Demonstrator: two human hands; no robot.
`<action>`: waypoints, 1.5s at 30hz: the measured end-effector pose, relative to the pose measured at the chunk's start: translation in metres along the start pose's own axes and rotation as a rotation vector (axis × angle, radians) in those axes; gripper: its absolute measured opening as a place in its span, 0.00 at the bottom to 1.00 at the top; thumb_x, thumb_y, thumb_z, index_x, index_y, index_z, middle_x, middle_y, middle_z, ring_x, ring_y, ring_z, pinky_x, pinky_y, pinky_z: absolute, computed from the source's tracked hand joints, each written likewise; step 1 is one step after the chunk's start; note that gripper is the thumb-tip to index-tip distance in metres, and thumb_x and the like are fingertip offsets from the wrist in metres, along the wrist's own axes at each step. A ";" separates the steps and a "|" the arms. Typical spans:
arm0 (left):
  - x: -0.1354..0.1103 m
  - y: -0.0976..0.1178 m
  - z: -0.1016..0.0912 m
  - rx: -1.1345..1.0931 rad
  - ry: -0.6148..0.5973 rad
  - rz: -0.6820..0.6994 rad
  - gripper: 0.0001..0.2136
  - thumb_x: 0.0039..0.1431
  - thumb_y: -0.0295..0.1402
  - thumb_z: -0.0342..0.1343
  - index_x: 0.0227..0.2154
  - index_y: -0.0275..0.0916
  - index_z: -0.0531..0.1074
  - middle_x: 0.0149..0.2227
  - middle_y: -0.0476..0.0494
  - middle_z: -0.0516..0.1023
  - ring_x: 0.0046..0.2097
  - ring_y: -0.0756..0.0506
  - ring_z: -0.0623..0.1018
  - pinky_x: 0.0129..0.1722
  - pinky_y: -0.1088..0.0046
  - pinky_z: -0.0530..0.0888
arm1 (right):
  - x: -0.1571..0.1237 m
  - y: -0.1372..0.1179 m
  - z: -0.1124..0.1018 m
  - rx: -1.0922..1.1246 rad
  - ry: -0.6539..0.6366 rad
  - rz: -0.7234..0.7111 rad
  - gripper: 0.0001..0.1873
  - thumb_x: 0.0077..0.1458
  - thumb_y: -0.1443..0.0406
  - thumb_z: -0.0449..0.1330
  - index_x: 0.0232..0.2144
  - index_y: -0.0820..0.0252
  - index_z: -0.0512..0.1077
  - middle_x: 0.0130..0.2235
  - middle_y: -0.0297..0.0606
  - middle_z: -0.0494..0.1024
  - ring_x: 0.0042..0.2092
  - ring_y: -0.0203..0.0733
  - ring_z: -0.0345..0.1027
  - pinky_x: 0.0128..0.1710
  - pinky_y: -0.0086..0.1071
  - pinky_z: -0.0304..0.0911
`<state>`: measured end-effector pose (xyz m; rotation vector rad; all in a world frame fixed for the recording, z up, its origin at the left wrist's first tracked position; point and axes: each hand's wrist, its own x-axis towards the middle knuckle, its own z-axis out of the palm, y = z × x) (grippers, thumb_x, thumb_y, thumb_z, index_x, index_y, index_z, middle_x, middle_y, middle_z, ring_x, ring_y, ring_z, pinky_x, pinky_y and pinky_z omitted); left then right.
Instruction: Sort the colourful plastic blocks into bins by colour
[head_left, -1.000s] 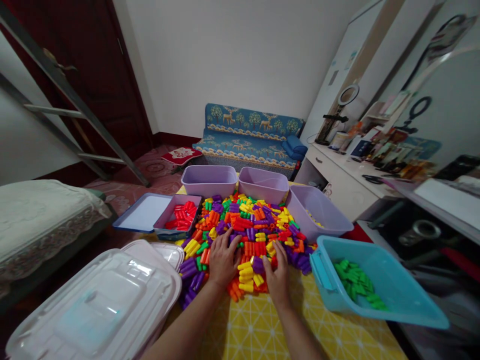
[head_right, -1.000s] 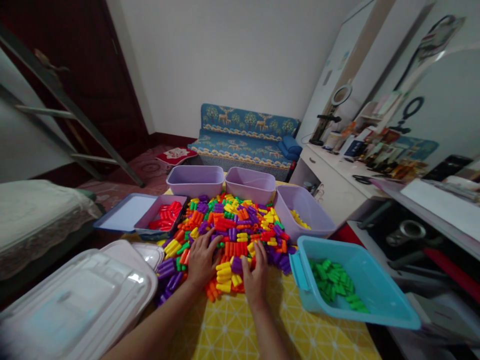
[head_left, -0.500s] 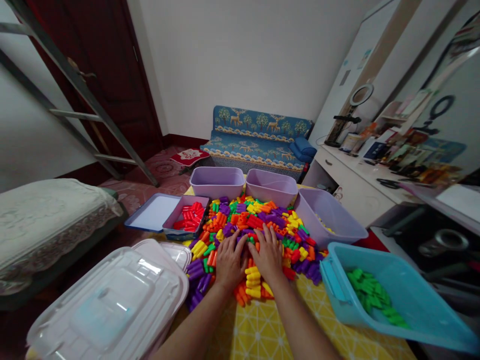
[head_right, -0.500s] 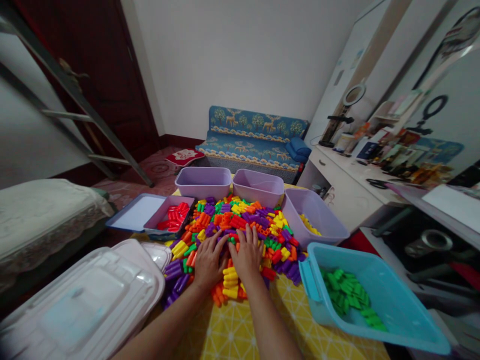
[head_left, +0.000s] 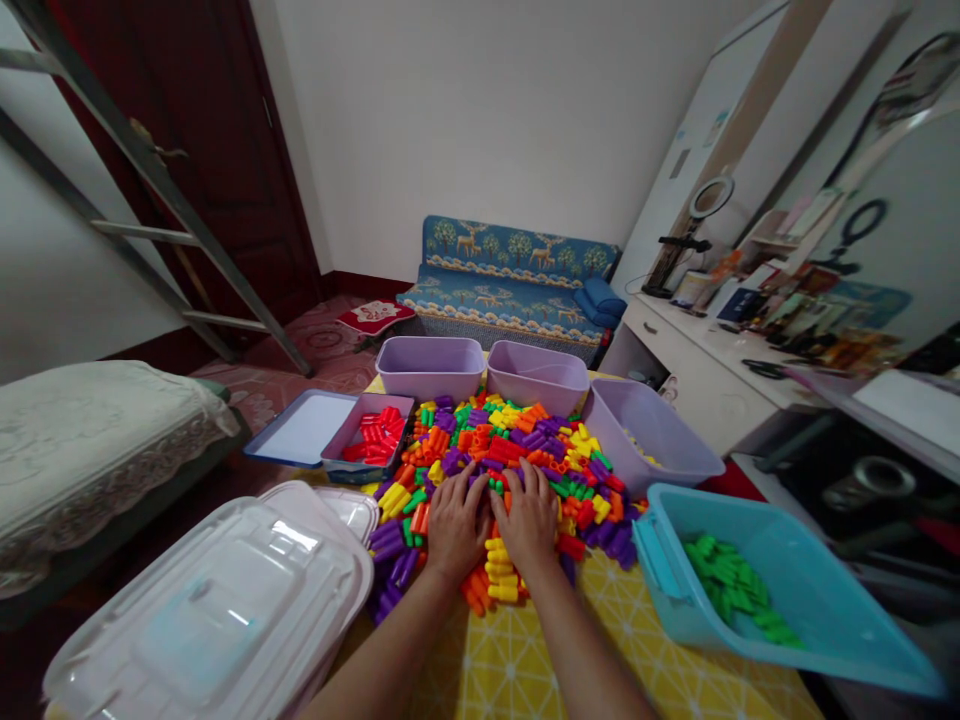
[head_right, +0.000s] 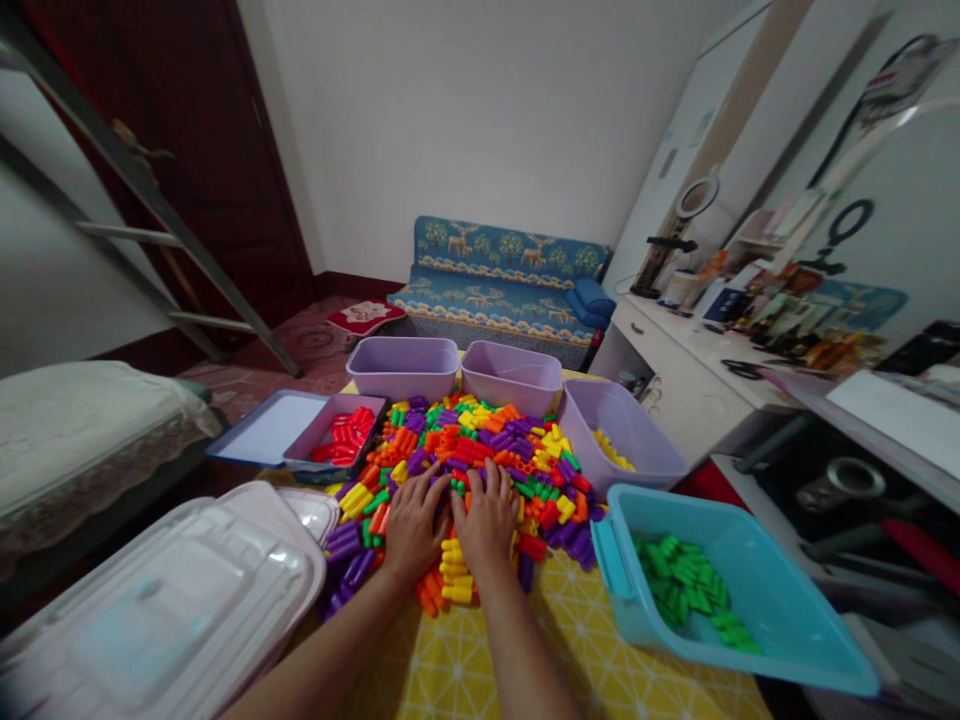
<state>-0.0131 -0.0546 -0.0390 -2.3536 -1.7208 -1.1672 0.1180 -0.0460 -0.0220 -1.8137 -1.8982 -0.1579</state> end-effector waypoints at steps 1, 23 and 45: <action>0.000 0.000 0.000 -0.004 0.003 0.001 0.20 0.59 0.30 0.52 0.56 0.43 0.65 0.61 0.41 0.65 0.57 0.39 0.67 0.57 0.57 0.64 | 0.000 0.000 0.000 0.004 0.003 -0.003 0.19 0.59 0.56 0.55 0.51 0.53 0.70 0.61 0.45 0.64 0.61 0.57 0.54 0.54 0.53 0.57; -0.002 -0.003 0.003 0.004 -0.011 -0.010 0.18 0.62 0.28 0.47 0.54 0.44 0.67 0.48 0.42 0.75 0.50 0.42 0.71 0.50 0.60 0.65 | 0.002 0.049 0.008 0.196 0.382 0.107 0.19 0.59 0.53 0.54 0.44 0.59 0.73 0.58 0.49 0.64 0.59 0.54 0.55 0.56 0.53 0.54; -0.002 -0.004 0.003 -0.024 -0.022 -0.018 0.19 0.62 0.28 0.48 0.55 0.41 0.65 0.49 0.42 0.75 0.51 0.41 0.71 0.51 0.60 0.66 | 0.011 0.083 -0.061 1.307 0.704 0.835 0.14 0.54 0.55 0.61 0.32 0.61 0.71 0.28 0.33 0.75 0.28 0.34 0.69 0.27 0.28 0.65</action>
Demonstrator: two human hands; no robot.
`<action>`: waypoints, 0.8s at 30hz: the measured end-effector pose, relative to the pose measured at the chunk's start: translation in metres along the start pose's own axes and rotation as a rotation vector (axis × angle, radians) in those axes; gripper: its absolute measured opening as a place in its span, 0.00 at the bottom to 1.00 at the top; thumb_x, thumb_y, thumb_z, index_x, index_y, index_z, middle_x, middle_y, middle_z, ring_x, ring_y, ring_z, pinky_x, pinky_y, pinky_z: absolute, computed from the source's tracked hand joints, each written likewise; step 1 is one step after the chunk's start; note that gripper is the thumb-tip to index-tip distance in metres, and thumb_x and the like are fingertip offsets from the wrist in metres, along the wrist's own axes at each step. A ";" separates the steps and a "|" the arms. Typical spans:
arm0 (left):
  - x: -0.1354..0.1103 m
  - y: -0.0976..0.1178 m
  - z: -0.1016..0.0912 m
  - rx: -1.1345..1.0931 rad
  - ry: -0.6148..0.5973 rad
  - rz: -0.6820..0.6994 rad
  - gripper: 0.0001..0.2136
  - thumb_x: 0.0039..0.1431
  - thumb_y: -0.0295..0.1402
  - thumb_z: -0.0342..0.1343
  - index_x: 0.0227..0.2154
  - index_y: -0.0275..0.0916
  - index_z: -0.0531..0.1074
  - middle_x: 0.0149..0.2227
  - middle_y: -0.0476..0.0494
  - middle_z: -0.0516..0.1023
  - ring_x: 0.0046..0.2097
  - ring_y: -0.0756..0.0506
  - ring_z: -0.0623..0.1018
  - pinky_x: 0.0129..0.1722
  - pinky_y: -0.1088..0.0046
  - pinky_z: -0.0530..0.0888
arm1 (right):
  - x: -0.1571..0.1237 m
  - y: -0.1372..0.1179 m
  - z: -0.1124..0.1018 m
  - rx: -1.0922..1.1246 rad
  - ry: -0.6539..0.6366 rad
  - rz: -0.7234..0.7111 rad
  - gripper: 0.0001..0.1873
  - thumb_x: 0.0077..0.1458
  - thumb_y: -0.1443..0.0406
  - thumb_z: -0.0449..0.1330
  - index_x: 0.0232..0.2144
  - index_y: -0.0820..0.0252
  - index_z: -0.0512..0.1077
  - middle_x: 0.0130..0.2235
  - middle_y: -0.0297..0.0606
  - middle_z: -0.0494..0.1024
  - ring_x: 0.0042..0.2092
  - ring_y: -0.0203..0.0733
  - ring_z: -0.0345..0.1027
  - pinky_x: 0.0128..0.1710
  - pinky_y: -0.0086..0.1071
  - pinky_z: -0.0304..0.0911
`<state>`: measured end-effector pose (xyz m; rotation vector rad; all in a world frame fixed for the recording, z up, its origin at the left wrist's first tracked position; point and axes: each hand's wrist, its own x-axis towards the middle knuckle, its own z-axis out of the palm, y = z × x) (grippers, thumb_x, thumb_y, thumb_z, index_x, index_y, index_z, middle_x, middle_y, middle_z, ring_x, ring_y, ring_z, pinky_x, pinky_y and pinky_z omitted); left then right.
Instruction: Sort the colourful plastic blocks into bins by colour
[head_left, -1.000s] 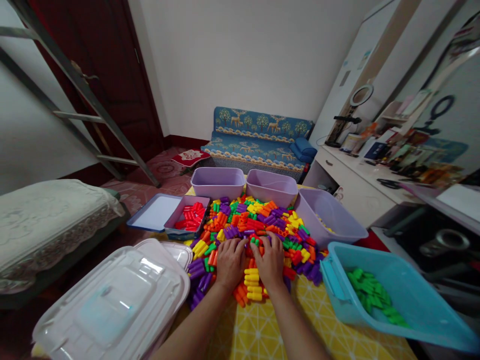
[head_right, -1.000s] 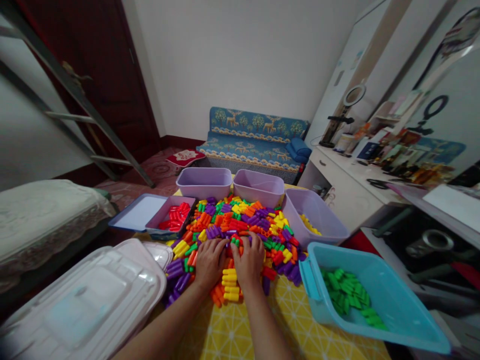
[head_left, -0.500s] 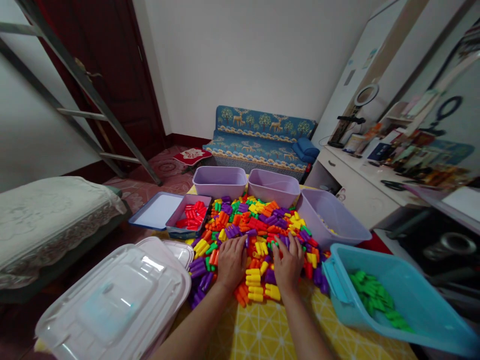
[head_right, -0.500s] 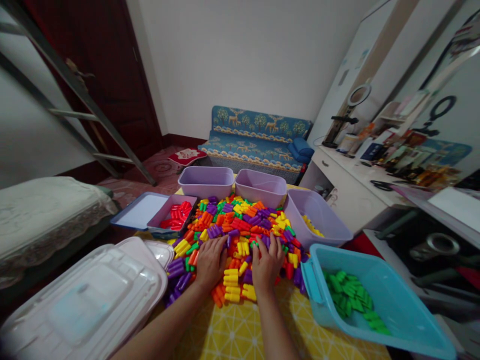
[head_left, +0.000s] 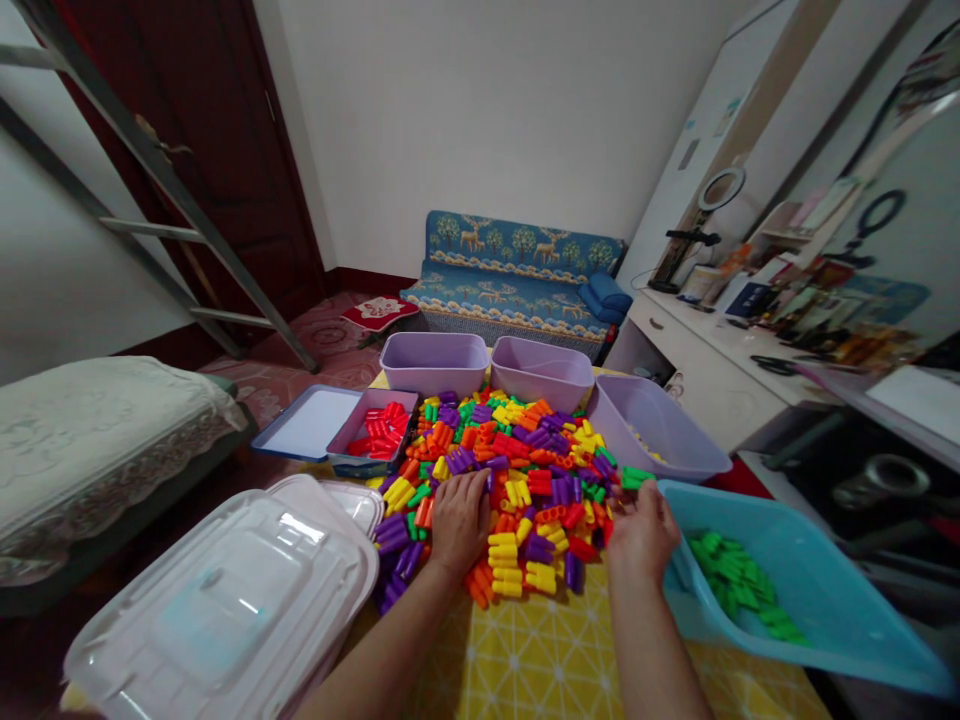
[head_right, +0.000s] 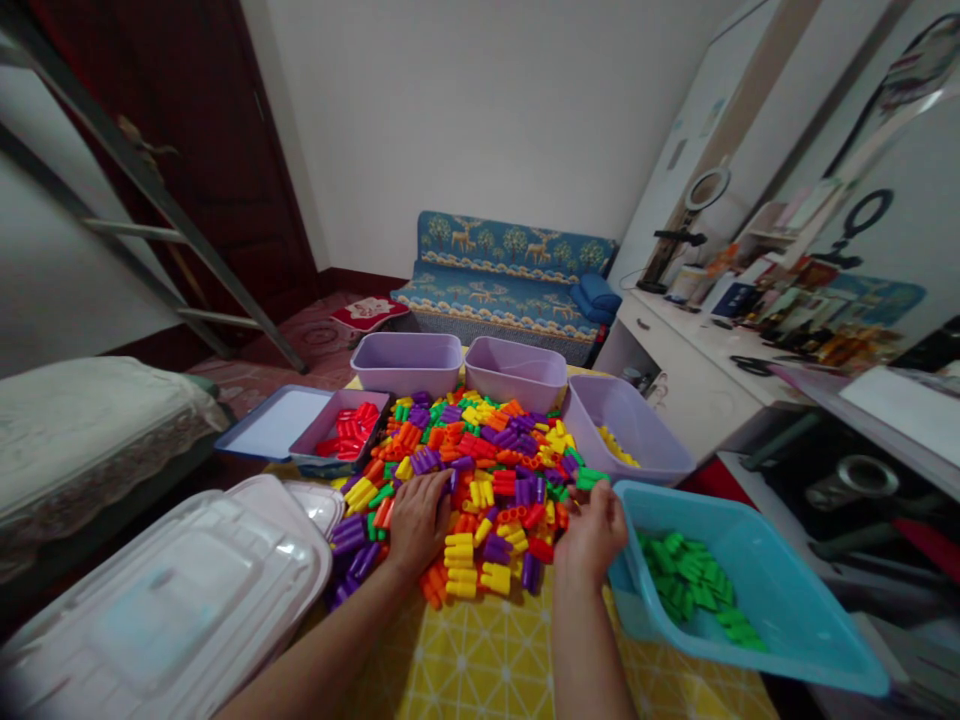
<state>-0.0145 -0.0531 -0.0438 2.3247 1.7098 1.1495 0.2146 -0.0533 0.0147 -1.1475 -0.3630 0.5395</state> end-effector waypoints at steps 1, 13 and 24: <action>0.000 0.000 0.000 0.000 -0.004 0.000 0.19 0.62 0.28 0.48 0.55 0.41 0.65 0.49 0.42 0.75 0.51 0.41 0.71 0.51 0.60 0.66 | 0.006 -0.002 0.000 0.123 0.012 0.095 0.11 0.55 0.57 0.60 0.31 0.60 0.70 0.29 0.32 0.75 0.28 0.33 0.69 0.27 0.26 0.66; 0.001 0.001 -0.001 0.011 -0.015 0.003 0.19 0.62 0.29 0.48 0.56 0.43 0.65 0.50 0.42 0.74 0.51 0.41 0.70 0.51 0.60 0.65 | 0.024 -0.030 -0.012 0.565 0.151 0.262 0.21 0.64 0.68 0.38 0.32 0.58 0.70 0.42 0.38 0.76 0.45 0.29 0.74 0.42 0.25 0.73; 0.001 0.002 -0.002 0.016 -0.015 -0.003 0.18 0.63 0.29 0.47 0.56 0.42 0.65 0.49 0.42 0.74 0.51 0.41 0.70 0.51 0.60 0.65 | -0.001 0.006 -0.014 -0.061 -0.123 0.106 0.16 0.46 0.55 0.59 0.37 0.57 0.72 0.43 0.41 0.78 0.47 0.45 0.72 0.45 0.40 0.67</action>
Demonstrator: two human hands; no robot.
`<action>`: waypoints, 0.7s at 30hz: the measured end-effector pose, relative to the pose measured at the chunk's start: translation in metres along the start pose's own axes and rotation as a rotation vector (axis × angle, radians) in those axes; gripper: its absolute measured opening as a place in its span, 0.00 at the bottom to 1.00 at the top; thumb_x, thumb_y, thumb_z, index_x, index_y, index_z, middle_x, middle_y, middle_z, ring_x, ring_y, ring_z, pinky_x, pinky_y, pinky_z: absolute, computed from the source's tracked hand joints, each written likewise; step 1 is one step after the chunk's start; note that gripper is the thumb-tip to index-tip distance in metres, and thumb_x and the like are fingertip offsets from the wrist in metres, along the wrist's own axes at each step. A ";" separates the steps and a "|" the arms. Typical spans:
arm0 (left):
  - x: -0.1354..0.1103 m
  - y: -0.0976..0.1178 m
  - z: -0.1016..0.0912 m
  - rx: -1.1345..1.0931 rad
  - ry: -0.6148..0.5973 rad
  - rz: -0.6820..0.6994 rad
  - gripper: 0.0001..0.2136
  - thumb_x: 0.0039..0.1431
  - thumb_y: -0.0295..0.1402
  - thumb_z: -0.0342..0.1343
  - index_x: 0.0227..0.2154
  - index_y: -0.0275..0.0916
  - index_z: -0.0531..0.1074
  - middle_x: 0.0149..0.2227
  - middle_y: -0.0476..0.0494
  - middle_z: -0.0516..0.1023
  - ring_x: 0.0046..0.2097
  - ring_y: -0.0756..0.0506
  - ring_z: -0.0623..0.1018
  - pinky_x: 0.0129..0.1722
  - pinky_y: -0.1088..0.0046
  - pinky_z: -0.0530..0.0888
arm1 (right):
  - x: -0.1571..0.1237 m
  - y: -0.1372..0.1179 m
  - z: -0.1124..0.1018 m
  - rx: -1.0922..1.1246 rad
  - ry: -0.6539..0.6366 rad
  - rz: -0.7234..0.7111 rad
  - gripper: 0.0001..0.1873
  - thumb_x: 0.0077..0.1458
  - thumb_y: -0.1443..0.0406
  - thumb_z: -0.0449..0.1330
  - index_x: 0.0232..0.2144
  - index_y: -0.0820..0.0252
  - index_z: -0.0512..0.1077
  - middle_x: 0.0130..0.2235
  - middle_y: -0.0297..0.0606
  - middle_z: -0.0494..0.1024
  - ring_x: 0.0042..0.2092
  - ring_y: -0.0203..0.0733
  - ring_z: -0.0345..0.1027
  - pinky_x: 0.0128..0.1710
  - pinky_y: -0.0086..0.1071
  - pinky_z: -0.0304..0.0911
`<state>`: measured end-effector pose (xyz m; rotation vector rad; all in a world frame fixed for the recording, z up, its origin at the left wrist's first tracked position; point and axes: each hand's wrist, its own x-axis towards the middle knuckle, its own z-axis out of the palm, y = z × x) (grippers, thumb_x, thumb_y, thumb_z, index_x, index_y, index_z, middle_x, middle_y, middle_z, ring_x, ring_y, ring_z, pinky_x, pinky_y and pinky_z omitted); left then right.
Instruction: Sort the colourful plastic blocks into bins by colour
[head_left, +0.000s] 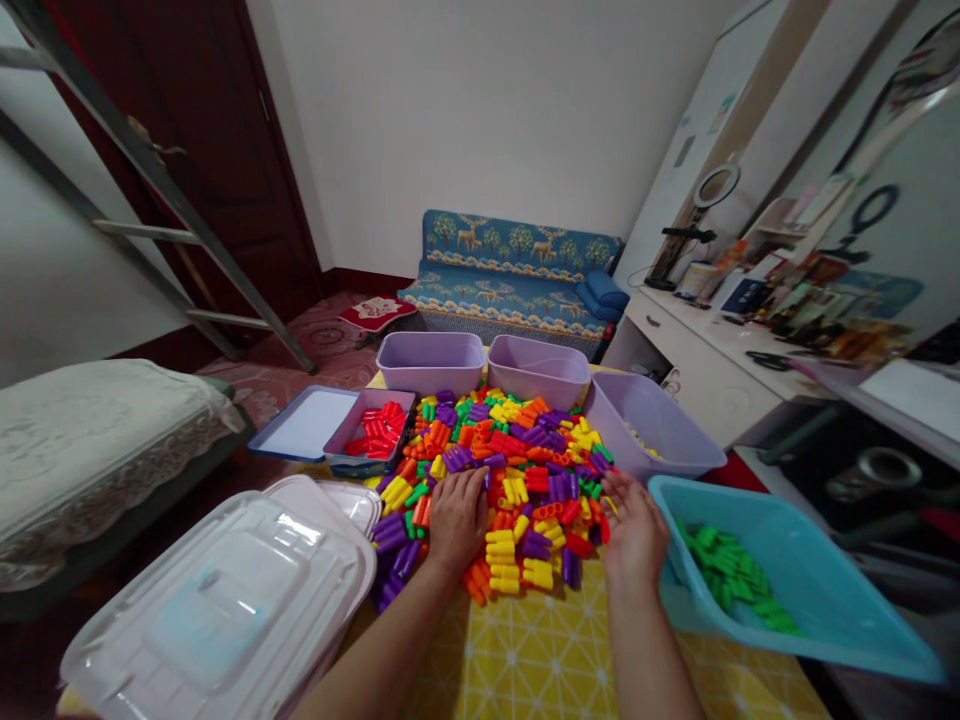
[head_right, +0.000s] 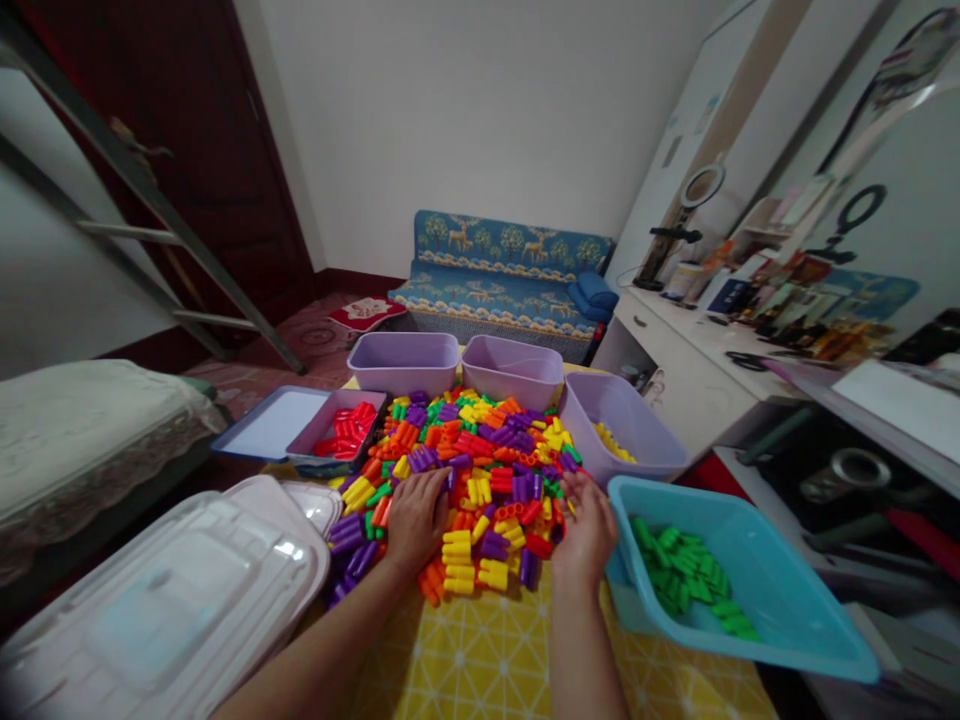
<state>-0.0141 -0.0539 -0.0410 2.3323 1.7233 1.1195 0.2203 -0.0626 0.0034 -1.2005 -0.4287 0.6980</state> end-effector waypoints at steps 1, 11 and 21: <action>0.000 0.000 0.000 -0.001 0.003 0.001 0.18 0.63 0.29 0.47 0.56 0.42 0.65 0.49 0.42 0.75 0.51 0.41 0.70 0.51 0.60 0.65 | -0.003 0.009 0.000 -0.156 -0.037 -0.070 0.19 0.45 0.54 0.60 0.37 0.59 0.73 0.42 0.42 0.78 0.47 0.48 0.71 0.46 0.42 0.66; 0.001 0.001 -0.001 -0.002 0.007 0.007 0.19 0.62 0.29 0.48 0.57 0.42 0.64 0.51 0.43 0.74 0.52 0.42 0.70 0.52 0.60 0.65 | -0.049 0.060 0.037 -0.931 -0.279 -0.698 0.25 0.56 0.60 0.52 0.56 0.61 0.67 0.60 0.50 0.65 0.60 0.54 0.57 0.58 0.51 0.53; 0.000 -0.001 0.000 0.050 -0.025 0.031 0.29 0.59 0.28 0.52 0.63 0.49 0.56 0.63 0.45 0.62 0.56 0.40 0.68 0.55 0.58 0.65 | -0.069 0.060 0.064 -0.856 -0.665 -0.658 0.20 0.52 0.67 0.55 0.49 0.56 0.72 0.57 0.43 0.69 0.58 0.47 0.62 0.59 0.44 0.57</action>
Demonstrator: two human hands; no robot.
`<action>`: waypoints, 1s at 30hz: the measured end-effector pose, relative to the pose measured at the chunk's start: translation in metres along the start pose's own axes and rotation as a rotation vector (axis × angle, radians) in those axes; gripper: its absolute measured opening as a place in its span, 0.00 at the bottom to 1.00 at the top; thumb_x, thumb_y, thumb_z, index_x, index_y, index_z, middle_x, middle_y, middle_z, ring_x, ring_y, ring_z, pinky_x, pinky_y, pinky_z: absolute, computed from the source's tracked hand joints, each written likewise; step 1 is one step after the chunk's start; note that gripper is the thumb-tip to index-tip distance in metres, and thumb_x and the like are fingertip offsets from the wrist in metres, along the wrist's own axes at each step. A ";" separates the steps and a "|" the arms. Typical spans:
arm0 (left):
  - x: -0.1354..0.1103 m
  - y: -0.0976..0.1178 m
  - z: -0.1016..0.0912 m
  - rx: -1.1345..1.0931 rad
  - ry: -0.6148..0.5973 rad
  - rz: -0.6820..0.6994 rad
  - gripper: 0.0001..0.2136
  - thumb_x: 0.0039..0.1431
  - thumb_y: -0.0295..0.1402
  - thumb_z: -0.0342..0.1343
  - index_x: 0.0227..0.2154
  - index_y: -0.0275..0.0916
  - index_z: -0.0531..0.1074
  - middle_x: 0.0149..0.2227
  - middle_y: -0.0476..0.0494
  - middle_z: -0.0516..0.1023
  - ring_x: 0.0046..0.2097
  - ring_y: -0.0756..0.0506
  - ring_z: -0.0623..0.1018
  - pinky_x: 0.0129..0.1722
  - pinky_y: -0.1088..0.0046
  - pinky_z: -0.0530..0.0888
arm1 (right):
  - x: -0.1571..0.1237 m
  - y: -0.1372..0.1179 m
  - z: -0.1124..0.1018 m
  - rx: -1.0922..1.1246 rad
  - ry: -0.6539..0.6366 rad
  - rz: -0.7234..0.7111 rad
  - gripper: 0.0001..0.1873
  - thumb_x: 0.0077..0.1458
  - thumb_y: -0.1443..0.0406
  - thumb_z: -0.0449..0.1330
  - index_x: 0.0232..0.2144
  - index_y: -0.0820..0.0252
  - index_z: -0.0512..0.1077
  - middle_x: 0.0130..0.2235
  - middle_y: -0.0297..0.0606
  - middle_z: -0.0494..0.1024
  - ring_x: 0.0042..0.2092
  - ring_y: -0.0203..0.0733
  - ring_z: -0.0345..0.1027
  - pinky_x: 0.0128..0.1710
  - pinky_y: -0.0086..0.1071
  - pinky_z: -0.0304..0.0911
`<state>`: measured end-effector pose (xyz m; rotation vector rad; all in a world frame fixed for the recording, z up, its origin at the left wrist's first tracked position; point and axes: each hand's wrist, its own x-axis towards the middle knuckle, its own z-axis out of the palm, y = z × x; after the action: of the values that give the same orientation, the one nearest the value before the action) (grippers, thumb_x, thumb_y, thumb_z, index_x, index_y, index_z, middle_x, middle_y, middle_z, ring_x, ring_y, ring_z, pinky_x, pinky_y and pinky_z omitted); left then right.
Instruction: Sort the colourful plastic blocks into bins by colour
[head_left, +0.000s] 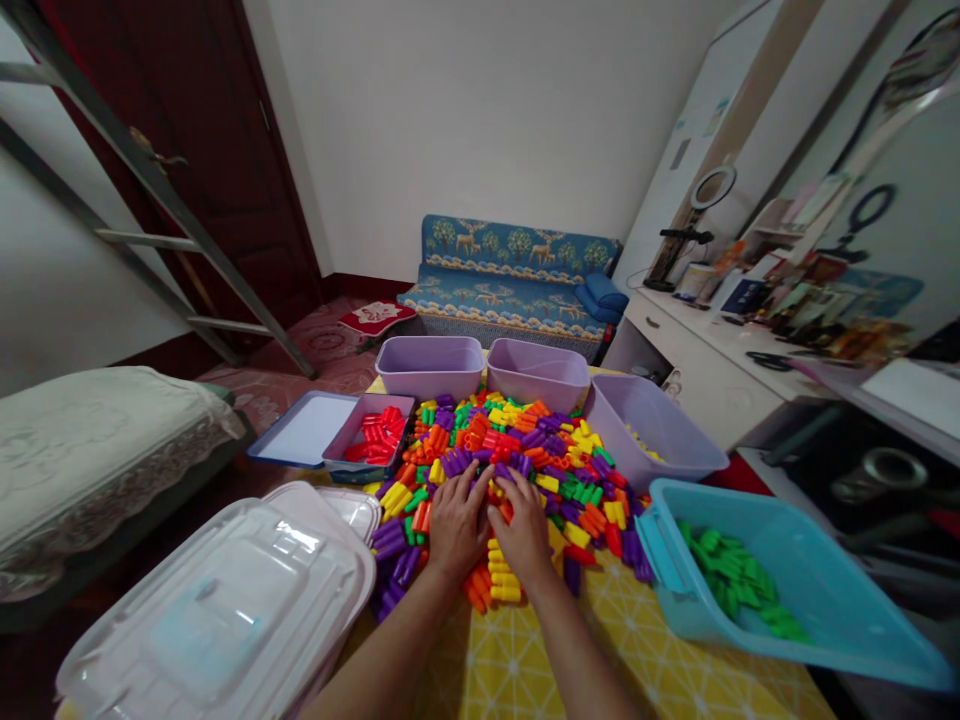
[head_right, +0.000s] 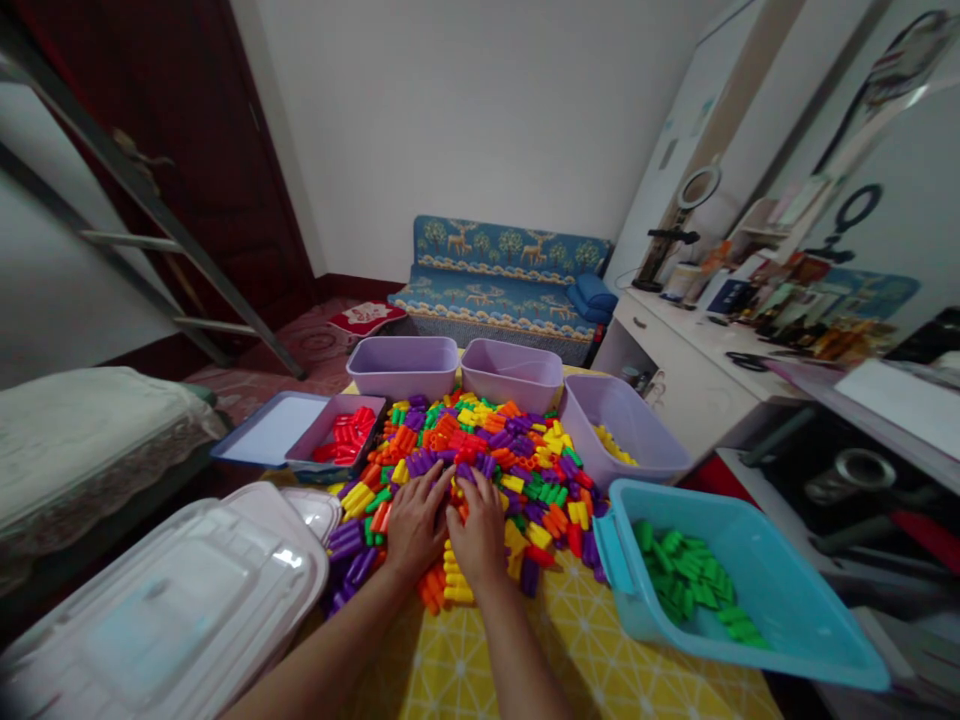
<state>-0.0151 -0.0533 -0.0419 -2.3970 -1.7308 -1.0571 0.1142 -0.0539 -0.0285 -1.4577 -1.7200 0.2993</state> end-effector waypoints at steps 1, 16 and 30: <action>0.000 0.000 0.000 -0.002 0.003 -0.002 0.28 0.60 0.29 0.51 0.63 0.49 0.57 0.63 0.45 0.63 0.55 0.40 0.68 0.54 0.58 0.65 | 0.000 0.001 -0.001 0.026 0.011 0.017 0.18 0.53 0.67 0.55 0.46 0.56 0.73 0.54 0.43 0.71 0.56 0.47 0.63 0.58 0.44 0.59; 0.024 0.010 -0.009 0.052 -0.026 -0.011 0.26 0.56 0.31 0.54 0.58 0.52 0.65 0.65 0.44 0.59 0.64 0.36 0.58 0.62 0.50 0.55 | -0.001 0.011 0.001 0.063 0.016 0.073 0.17 0.59 0.58 0.54 0.47 0.57 0.73 0.51 0.44 0.74 0.54 0.48 0.66 0.55 0.43 0.61; 0.039 0.010 0.001 0.057 -0.079 -0.058 0.23 0.57 0.39 0.55 0.57 0.48 0.66 0.66 0.42 0.58 0.63 0.34 0.60 0.58 0.45 0.58 | 0.011 0.019 -0.015 0.227 0.331 0.124 0.16 0.59 0.56 0.53 0.37 0.58 0.76 0.42 0.43 0.78 0.48 0.46 0.68 0.52 0.44 0.61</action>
<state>0.0002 -0.0239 -0.0185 -2.3995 -1.8386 -0.9167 0.1383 -0.0435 -0.0273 -1.3621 -1.2911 0.2905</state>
